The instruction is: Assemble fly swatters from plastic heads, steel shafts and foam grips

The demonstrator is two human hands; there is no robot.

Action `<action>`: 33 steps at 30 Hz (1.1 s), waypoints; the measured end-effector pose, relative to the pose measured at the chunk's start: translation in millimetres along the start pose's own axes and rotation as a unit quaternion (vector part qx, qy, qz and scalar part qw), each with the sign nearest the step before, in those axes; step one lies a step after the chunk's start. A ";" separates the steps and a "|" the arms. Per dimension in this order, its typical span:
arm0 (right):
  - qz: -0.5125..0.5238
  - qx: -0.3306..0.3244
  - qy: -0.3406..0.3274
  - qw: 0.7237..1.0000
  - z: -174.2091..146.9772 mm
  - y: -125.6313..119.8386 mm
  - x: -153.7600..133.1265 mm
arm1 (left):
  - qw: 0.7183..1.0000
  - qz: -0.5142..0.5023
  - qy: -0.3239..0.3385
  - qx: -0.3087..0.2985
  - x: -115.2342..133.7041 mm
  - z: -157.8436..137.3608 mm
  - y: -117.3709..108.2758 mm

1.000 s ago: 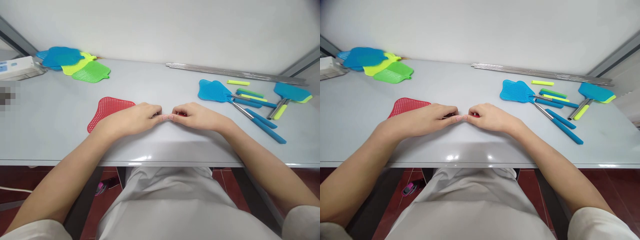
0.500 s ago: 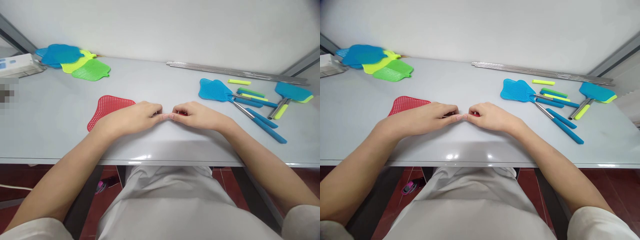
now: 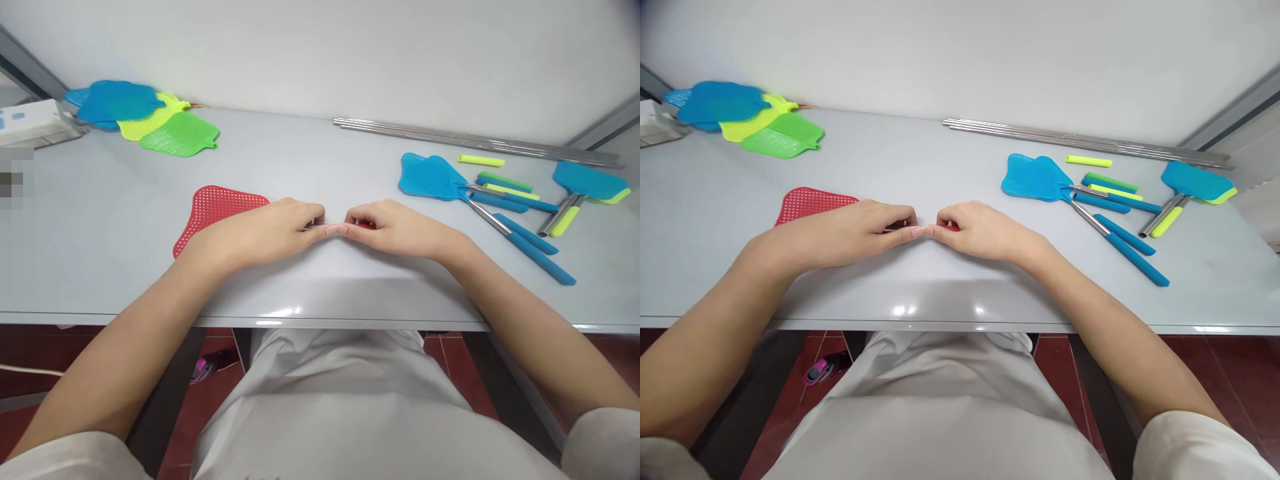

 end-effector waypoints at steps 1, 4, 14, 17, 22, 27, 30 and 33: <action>-0.001 0.001 0.001 1.000 -0.1 -0.1 0.1 | 1.000 -0.001 -0.002 0.000 -0.5 -0.1 0.1; -0.005 0.002 0.003 1.000 -0.4 -0.1 0.3 | 1.000 0.001 -0.008 -0.005 -0.2 -0.4 0.3; -0.006 0.001 0.001 1.000 -0.8 0.2 -0.1 | 1.000 0.006 0.002 -0.001 2.6 0.0 -1.4; -0.006 0.003 0.003 1.000 -1.2 -0.2 -0.4 | 1.000 0.005 0.002 -0.001 2.4 0.1 -1.0; -0.013 0.000 0.007 1.000 -1.9 0.2 -0.4 | 1.000 0.003 -0.005 -0.002 2.1 -0.4 -1.2; -0.017 0.001 -0.001 1.000 -1.9 0.1 -1.3 | 1.000 0.002 -0.001 0.003 1.8 -0.1 -1.6; -0.023 0.002 -0.001 1.000 -2.0 -0.2 -1.6 | 1.000 0.003 0.004 0.002 0.8 0.2 -0.8; -0.029 -0.001 0.000 1.000 -2.6 -0.1 -1.7 | 1.000 0.003 0.013 0.002 0.4 0.4 -0.1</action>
Point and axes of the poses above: each hand's wrist, its own z-axis towards the middle knuckle, its own y-axis out of the palm, x = y × z, the point moved 8 cm from there along z, towards the middle knuckle, and after that the axes turned 10 degrees about x, right-handed, at the moved point
